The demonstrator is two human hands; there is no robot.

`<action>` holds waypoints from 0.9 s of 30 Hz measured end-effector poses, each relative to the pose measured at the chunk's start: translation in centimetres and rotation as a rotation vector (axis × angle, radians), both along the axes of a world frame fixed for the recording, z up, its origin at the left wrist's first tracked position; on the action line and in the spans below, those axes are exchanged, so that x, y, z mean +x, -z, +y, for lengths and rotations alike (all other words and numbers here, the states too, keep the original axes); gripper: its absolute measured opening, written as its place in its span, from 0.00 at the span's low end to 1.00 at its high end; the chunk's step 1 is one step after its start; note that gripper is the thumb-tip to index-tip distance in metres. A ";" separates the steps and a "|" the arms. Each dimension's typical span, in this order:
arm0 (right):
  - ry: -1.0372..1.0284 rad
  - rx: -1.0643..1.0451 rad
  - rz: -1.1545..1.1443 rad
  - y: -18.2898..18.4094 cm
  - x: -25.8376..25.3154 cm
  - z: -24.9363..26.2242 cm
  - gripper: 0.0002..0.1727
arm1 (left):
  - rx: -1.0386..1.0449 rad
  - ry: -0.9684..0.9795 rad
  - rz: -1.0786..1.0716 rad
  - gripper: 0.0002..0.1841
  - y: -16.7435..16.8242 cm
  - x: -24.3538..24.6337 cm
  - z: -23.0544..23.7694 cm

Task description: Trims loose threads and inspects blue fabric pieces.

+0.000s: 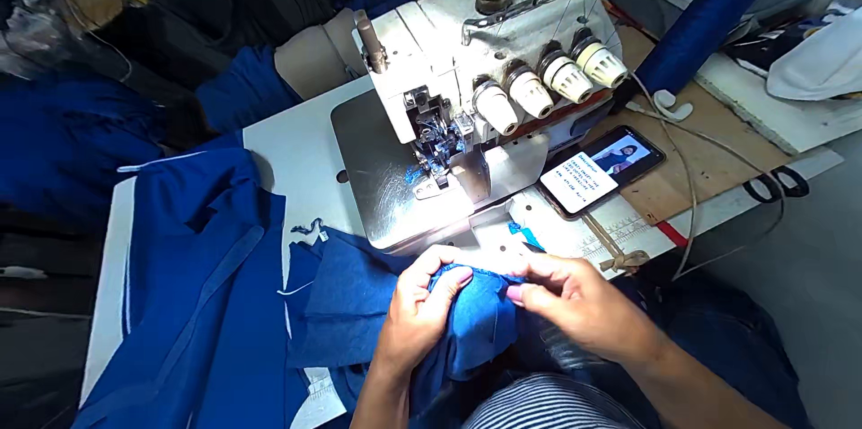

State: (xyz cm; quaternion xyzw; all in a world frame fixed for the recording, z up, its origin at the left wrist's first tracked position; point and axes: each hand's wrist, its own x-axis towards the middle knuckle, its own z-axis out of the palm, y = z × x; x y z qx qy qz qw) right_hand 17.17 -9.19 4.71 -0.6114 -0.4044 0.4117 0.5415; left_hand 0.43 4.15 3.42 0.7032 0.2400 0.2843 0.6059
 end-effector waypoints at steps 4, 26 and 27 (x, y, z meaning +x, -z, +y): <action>0.199 0.118 -0.423 2.2 0.6 1.6 0.10 | -0.286 -0.098 0.086 0.06 0.7 1.2 -0.1; 0.131 0.161 -0.081 1.4 -0.9 -5.3 0.23 | 0.595 0.063 -0.045 0.09 -12.0 -4.7 2.3; 0.012 0.127 -0.026 1.1 -1.7 -5.0 0.38 | 0.604 0.122 0.014 0.09 -16.3 -6.5 3.6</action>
